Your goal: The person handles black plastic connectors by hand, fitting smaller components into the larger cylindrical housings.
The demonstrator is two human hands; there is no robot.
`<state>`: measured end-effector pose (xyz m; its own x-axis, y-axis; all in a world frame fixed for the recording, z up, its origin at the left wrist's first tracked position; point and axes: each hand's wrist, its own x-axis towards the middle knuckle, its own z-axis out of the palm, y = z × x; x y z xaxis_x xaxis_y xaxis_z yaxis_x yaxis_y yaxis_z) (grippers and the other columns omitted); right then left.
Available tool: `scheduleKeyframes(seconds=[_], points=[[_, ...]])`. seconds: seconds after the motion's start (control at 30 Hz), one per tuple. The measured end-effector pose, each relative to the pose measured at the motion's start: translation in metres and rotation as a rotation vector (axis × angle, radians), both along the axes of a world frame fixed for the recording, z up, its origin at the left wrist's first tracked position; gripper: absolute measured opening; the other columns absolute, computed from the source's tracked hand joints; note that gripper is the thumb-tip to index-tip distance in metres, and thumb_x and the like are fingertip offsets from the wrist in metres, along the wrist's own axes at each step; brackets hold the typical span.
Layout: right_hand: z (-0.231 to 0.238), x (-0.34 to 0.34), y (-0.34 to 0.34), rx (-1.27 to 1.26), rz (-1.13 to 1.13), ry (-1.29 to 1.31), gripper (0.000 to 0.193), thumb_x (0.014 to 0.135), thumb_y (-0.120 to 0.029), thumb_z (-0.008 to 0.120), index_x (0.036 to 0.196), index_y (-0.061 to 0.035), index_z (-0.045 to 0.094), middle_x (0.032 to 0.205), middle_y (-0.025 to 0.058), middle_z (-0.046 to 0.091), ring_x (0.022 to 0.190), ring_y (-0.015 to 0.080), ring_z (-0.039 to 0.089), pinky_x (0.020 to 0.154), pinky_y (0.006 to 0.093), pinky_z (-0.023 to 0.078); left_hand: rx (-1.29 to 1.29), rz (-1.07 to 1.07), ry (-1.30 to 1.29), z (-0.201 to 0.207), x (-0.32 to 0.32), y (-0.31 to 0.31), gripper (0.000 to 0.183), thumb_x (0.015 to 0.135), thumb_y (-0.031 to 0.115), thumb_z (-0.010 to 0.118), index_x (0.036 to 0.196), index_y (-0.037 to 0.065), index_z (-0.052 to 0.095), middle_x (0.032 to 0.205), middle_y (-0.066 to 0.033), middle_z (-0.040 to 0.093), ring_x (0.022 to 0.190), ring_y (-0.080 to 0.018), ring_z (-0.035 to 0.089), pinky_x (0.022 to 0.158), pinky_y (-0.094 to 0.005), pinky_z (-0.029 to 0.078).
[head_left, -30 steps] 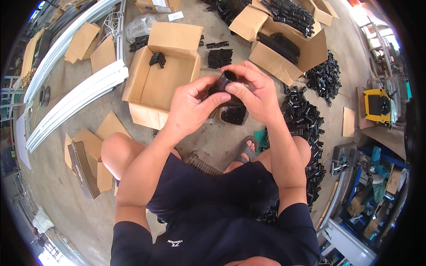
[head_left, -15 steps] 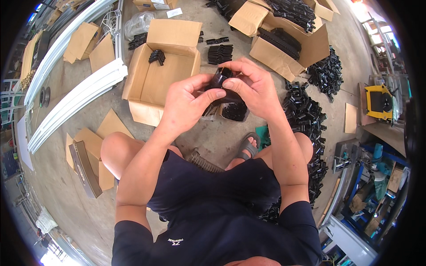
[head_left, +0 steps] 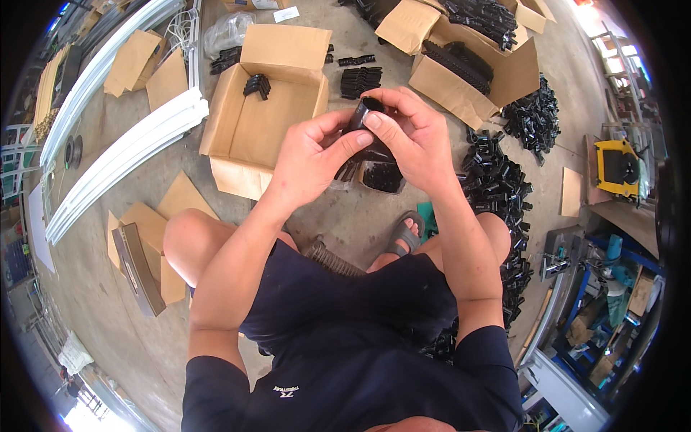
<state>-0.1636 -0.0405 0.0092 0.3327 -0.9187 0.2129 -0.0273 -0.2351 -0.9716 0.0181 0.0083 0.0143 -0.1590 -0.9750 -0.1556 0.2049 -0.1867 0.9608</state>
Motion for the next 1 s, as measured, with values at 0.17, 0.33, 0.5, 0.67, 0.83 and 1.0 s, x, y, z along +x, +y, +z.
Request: scheduleKeyframes(seconds=[0.17, 0.33, 0.5, 0.67, 0.83, 1.0], points=[[0.002, 0.0, -0.004, 0.213, 0.05, -0.166, 0.03, 0.098, -0.021, 0.071, 0.12, 0.0005, 0.069, 0.096, 0.002, 0.068, 0.08, 0.0089, 0.059, 0.073, 0.0247, 0.051, -0.029, 0.009, -0.052, 0.004, 0.004, -0.001, 0.03, 0.101, 0.01, 0.066, 0.128, -0.004, 0.065, 0.115, -0.0073, 0.073, 0.102, -0.0093, 0.066, 0.093, -0.0265, 0.053], [-0.056, -0.004, -0.041, 0.378, -0.061, -0.106, 0.026, 0.102, -0.02, 0.064, 0.119, -0.0014, 0.071, 0.096, 0.0007, 0.068, 0.082, 0.0094, 0.061, 0.076, 0.0256, 0.052, -0.034, 0.115, -0.057, 0.026, 0.026, -0.004, 0.031, 0.104, 0.019, 0.063, 0.125, -0.003, 0.067, 0.113, -0.0085, 0.075, 0.098, -0.0097, 0.067, 0.09, -0.0263, 0.054], [-0.205, 0.012, -0.046, -0.108, 0.214, 0.859, 0.021, 0.088, -0.013, 0.065, 0.106, -0.0062, 0.075, 0.097, 0.0198, 0.073, 0.09, 0.0361, 0.072, 0.082, 0.0454, 0.057, -0.004, 0.122, -0.062, 0.048, 0.054, 0.008, 0.029, 0.103, 0.016, 0.064, 0.122, -0.005, 0.068, 0.108, -0.0084, 0.075, 0.096, -0.0102, 0.068, 0.089, -0.0271, 0.055], [-0.326, 0.056, -0.005, -0.155, 0.254, 1.0, 0.021, 0.085, -0.015, 0.065, 0.102, -0.0079, 0.075, 0.098, 0.0196, 0.074, 0.093, 0.0394, 0.071, 0.084, 0.0473, 0.057, 0.033, 0.141, -0.011, 0.044, 0.072, 0.009, 0.029, 0.102, 0.017, 0.065, 0.121, -0.006, 0.068, 0.107, -0.0102, 0.075, 0.096, -0.0119, 0.07, 0.09, -0.0284, 0.056], [-0.353, 0.08, 0.028, -0.031, 0.125, 0.986, 0.021, 0.083, -0.018, 0.069, 0.101, -0.0098, 0.075, 0.096, 0.019, 0.073, 0.093, 0.0393, 0.07, 0.082, 0.0471, 0.057, 0.124, 0.194, 0.136, 0.038, 0.086, 0.009, 0.03, 0.103, 0.017, 0.063, 0.122, -0.006, 0.067, 0.108, -0.0131, 0.075, 0.097, -0.016, 0.072, 0.089, -0.0294, 0.056], [-0.349, 0.073, 0.031, -0.002, 0.033, 0.874, 0.021, 0.08, -0.021, 0.072, 0.099, -0.0116, 0.074, 0.094, 0.0184, 0.073, 0.093, 0.0392, 0.07, 0.081, 0.0469, 0.057, 0.095, 0.21, 0.07, 0.044, 0.092, 0.006, 0.03, 0.102, 0.015, 0.064, 0.123, -0.006, 0.066, 0.107, -0.0114, 0.075, 0.096, -0.0126, 0.07, 0.088, -0.0277, 0.055]])
